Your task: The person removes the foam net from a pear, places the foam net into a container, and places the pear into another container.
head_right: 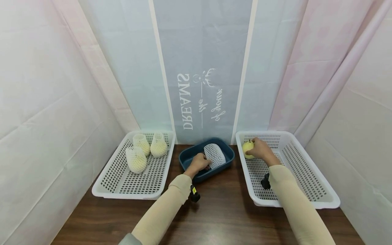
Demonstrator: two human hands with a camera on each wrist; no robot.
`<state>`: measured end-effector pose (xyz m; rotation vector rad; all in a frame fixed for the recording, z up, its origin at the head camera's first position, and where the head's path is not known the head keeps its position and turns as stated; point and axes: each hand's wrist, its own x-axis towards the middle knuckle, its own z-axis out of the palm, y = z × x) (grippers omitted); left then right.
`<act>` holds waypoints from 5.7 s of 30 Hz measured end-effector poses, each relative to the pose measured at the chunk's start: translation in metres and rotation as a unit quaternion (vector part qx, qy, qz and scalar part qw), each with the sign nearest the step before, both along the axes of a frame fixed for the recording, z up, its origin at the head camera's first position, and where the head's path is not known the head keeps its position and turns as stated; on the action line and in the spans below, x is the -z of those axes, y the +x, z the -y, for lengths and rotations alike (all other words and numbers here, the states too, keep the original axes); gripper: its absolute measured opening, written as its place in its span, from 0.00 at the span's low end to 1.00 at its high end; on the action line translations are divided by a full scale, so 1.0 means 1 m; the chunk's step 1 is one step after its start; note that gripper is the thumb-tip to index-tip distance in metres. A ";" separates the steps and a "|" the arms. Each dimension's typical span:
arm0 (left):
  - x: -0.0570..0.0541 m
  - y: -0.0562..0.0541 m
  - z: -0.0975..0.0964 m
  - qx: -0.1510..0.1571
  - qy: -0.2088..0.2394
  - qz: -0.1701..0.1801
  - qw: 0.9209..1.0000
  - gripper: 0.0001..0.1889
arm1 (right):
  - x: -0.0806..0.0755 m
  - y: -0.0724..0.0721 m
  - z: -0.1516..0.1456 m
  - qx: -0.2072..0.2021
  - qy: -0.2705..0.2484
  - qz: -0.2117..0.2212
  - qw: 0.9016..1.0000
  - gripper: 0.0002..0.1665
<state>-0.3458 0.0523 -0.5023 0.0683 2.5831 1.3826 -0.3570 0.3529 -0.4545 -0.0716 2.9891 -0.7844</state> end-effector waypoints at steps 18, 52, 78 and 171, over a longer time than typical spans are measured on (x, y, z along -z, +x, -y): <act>-0.002 -0.003 0.003 -0.013 -0.018 0.010 1.000 0.16 | -0.006 0.001 -0.002 -0.004 -0.008 0.009 1.000 0.46; -0.035 0.008 0.022 0.025 0.035 -0.056 0.997 0.23 | -0.042 0.023 0.013 -0.019 -0.003 -0.039 0.999 0.40; -0.069 0.027 0.038 0.039 -0.002 -0.122 0.992 0.10 | -0.061 0.048 0.033 -0.026 -0.038 -0.088 0.995 0.29; -0.105 0.025 0.122 0.011 -0.011 -0.192 0.981 0.12 | -0.043 0.073 0.180 -0.137 -0.138 -0.110 0.975 0.17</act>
